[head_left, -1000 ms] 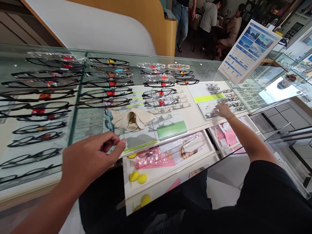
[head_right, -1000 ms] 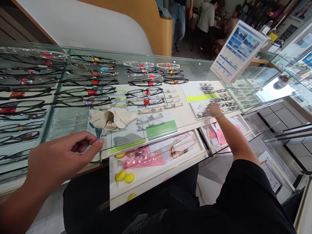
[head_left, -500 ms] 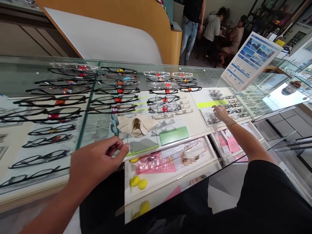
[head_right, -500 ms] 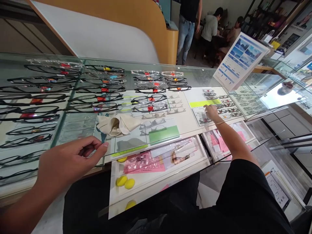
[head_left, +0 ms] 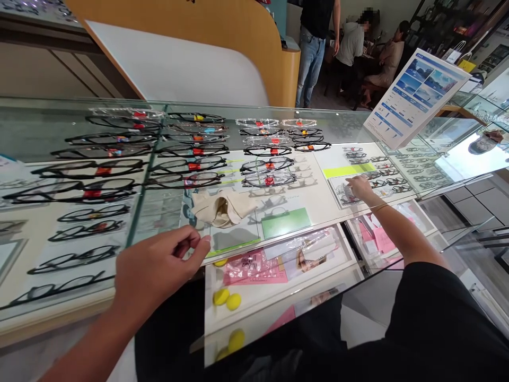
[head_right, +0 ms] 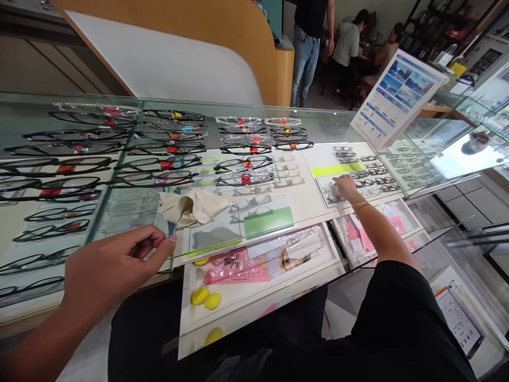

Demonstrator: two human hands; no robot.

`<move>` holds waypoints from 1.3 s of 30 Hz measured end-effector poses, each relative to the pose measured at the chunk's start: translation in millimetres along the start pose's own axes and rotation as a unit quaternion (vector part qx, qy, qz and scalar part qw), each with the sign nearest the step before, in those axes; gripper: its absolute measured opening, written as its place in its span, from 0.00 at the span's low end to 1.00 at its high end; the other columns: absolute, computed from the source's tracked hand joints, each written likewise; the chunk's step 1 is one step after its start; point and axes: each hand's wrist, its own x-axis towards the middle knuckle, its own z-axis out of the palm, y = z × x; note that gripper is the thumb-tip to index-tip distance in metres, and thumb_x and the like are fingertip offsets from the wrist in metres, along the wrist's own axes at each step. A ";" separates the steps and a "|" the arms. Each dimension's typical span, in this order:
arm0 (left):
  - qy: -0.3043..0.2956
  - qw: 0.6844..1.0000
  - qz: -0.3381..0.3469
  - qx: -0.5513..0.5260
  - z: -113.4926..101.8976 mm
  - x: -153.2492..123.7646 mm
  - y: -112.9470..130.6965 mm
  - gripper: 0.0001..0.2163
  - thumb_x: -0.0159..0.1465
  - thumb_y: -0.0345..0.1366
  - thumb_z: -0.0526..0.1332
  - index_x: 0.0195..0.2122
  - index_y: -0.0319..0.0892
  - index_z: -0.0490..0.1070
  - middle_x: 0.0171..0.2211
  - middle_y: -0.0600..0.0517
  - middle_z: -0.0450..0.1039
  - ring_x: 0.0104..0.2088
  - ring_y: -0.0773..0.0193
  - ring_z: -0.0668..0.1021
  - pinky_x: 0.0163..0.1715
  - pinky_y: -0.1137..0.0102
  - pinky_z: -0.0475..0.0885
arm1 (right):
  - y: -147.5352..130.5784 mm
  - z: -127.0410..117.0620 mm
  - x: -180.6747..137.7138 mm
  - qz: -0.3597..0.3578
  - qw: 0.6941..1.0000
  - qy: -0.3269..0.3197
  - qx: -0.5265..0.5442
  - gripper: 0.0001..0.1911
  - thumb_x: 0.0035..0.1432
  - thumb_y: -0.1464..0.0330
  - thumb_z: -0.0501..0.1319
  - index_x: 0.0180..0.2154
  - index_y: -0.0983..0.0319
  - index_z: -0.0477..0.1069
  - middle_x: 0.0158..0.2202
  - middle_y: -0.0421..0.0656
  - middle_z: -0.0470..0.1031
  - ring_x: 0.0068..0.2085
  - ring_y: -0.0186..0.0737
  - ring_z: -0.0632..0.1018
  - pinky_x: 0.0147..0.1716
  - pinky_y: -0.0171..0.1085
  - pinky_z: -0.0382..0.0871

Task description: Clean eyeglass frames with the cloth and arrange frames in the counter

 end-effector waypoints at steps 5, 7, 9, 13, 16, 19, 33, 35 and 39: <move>-0.013 1.000 -0.006 0.004 -0.1 0.8 -0.7 0.21 0.63 0.55 0.50 0.22 0.46 0.65 0.18 0.53 0.67 0.21 0.63 0.70 0.24 0.69 0.58 | 0.5 0.5 -2.1 -0.006 1.000 -0.007 -0.015 0.32 0.63 0.78 0.58 0.67 0.66 0.78 0.54 0.56 0.88 0.61 0.57 0.82 0.63 0.50 0.67; -0.017 1.000 -0.012 0.004 -0.2 1.0 -0.5 0.21 0.63 0.55 0.50 0.22 0.46 0.65 0.18 0.53 0.67 0.22 0.63 0.71 0.24 0.69 0.58 | -0.2 -1.3 -4.6 -0.012 1.000 -0.009 -0.023 0.30 0.64 0.78 0.58 0.65 0.65 0.79 0.55 0.57 0.87 0.62 0.56 0.82 0.64 0.51 0.66; -0.025 0.999 -0.019 0.006 -0.1 1.0 -0.6 0.21 0.63 0.55 0.49 0.23 0.46 0.64 0.19 0.53 0.68 0.22 0.62 0.71 0.24 0.68 0.58 | -1.8 -5.9 -8.9 -0.019 0.999 -0.009 -0.033 0.28 0.65 0.78 0.57 0.63 0.66 0.80 0.57 0.58 0.86 0.64 0.56 0.80 0.65 0.51 0.65; -0.032 0.999 -0.019 0.004 0.7 0.9 -1.9 0.20 0.63 0.55 0.50 0.23 0.47 0.65 0.19 0.53 0.68 0.23 0.62 0.71 0.25 0.68 0.58 | -8.2 -23.6 -23.5 -0.032 0.998 -0.009 -0.052 0.30 0.66 0.79 0.54 0.65 0.68 0.78 0.59 0.61 0.84 0.64 0.58 0.77 0.63 0.51 0.64; -0.030 1.000 -0.007 -0.007 1.8 1.0 -3.1 0.19 0.64 0.54 0.53 0.23 0.46 0.65 0.19 0.54 0.67 0.23 0.64 0.70 0.25 0.69 0.57 | -16.7 -39.5 -40.6 -0.038 0.997 -0.015 -0.065 0.28 0.69 0.77 0.50 0.64 0.70 0.77 0.60 0.62 0.82 0.61 0.61 0.77 0.60 0.52 0.65; -0.012 1.000 0.003 -0.016 3.8 1.0 -4.1 0.19 0.63 0.53 0.53 0.23 0.46 0.64 0.19 0.55 0.67 0.22 0.64 0.69 0.24 0.70 0.56 | -28.5 -52.5 -63.0 -0.054 0.995 -0.053 -0.072 0.24 0.68 0.79 0.53 0.58 0.68 0.80 0.56 0.61 0.83 0.57 0.59 0.79 0.54 0.48 0.67; 0.092 0.991 0.091 -0.023 21.9 0.9 -16.7 0.19 0.64 0.52 0.53 0.21 0.47 0.63 0.17 0.53 0.66 0.21 0.60 0.69 0.21 0.68 0.51 | -153.5 -156.3 -185.4 -0.233 0.938 -0.253 -0.052 0.21 0.64 0.83 0.60 0.50 0.58 0.83 0.45 0.48 0.88 0.46 0.47 0.85 0.39 0.39 0.65; 0.145 0.980 0.135 -0.003 29.0 0.6 -20.3 0.19 0.67 0.49 0.53 0.21 0.46 0.62 0.17 0.52 0.66 0.22 0.60 0.68 0.21 0.68 0.49 | -169.8 -182.3 -185.2 -0.237 0.947 -0.211 -0.042 0.20 0.71 0.77 0.59 0.57 0.57 0.81 0.45 0.48 0.88 0.44 0.48 0.85 0.38 0.39 0.65; 0.223 0.958 0.180 0.029 40.3 1.5 -25.7 0.18 0.69 0.44 0.55 0.22 0.46 0.64 0.17 0.51 0.67 0.22 0.60 0.68 0.23 0.68 0.48 | -171.9 -217.4 -138.4 -0.186 0.982 -0.019 -0.031 0.17 0.77 0.68 0.58 0.59 0.59 0.80 0.55 0.52 0.86 0.53 0.51 0.82 0.50 0.44 0.70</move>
